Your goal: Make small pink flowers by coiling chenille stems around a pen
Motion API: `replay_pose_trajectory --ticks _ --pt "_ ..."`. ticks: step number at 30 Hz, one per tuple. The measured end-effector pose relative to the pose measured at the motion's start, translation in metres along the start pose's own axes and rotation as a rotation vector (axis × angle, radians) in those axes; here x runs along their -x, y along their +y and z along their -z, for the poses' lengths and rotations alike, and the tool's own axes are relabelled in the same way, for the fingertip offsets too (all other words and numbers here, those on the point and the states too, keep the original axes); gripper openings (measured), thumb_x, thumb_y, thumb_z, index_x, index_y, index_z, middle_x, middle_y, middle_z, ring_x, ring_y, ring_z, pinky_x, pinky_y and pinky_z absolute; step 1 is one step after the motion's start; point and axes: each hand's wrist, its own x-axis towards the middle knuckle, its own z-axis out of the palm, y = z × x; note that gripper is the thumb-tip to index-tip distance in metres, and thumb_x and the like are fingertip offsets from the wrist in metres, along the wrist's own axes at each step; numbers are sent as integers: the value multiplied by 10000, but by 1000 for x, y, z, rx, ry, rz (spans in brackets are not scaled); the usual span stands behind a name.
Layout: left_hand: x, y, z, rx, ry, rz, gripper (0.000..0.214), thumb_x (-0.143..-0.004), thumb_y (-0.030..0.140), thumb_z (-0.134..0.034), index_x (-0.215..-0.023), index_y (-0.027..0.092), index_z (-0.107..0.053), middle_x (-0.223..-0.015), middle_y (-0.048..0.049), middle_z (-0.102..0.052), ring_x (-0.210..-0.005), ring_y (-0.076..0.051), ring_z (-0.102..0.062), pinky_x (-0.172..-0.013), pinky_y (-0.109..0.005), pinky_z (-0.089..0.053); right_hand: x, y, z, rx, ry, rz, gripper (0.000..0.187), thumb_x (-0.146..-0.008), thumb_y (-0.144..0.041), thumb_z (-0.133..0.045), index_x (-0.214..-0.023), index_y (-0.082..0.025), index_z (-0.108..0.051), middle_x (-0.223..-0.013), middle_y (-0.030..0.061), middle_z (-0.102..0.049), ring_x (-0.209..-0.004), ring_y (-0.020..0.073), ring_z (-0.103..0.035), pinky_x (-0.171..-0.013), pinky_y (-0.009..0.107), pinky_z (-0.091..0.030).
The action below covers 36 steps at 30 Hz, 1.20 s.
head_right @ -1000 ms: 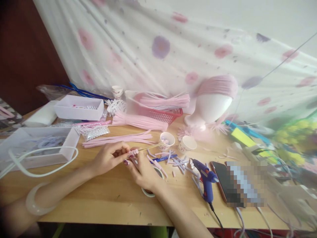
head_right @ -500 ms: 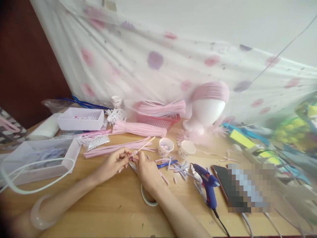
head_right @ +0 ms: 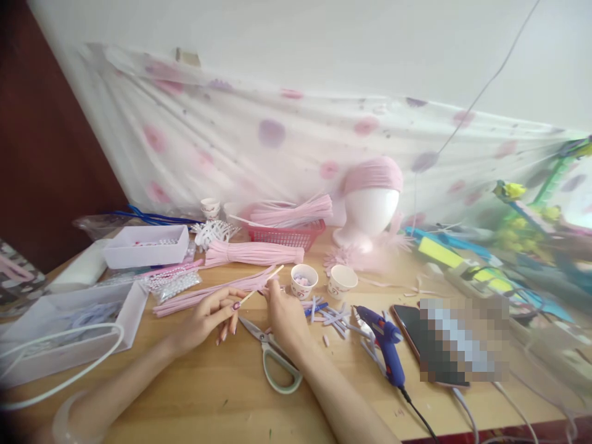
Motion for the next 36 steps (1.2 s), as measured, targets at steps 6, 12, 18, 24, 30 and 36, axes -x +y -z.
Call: replay_pose_trajectory --ticks 6,12,18,24,30,36 --pt "-4 10 50 26 -309 132 320 -790 392 -610 -957 123 -564 -513 -5 -617 -366 -83 -465 -383 -180 -338 -2 4 1 -13 121 -94 158 -975 -229 -362 -1020 -175 -503 -711 65 -679 -662 218 -669 -527 230 -339" --pt "4 7 62 157 -367 125 188 -722 302 -629 -819 156 -562 -379 58 -504 -267 -64 -367 -328 -166 -187 -2 8 1 -83 183 -126 216 -979 -264 -312 -912 -194 -505 -635 31 -616 -571 196 -609 -504 229 -308" --pt "-1 10 59 66 -33 18 184 -737 337 -599 -793 169 -549 -425 39 -555 -363 -103 -474 -417 -191 -343 -8 19 4 -143 263 -172 206 -970 -261 -299 -960 -182 -490 -671 57 -622 -585 213 -594 -517 248 -304" --pt "-13 8 49 -391 419 -236 425 -694 323 -713 -1083 176 -622 -1042 -84 -646 -1036 -235 -568 -851 -341 -457 1 3 1 -209 75 88 213 -971 -243 -298 -1028 -173 -491 -751 77 -661 -667 230 -632 -572 262 -362" --pt "-5 7 26 51 -71 -102 459 -751 347 -717 -1165 168 -628 -844 -41 -654 -709 -133 -581 -662 -263 -468 11 -10 6 -258 -108 242 206 -978 -228 -338 -1109 -173 -489 -911 104 -687 -801 230 -644 -649 271 -404" --pt "-4 1 13 206 -38 17 333 -723 313 -755 -1005 151 -688 -828 -51 -687 -702 -136 -607 -672 -273 -495 11 -3 -6 -193 -49 378 259 -908 -135 -398 -1099 -175 -568 -835 81 -660 -732 208 -607 -647 279 -440"
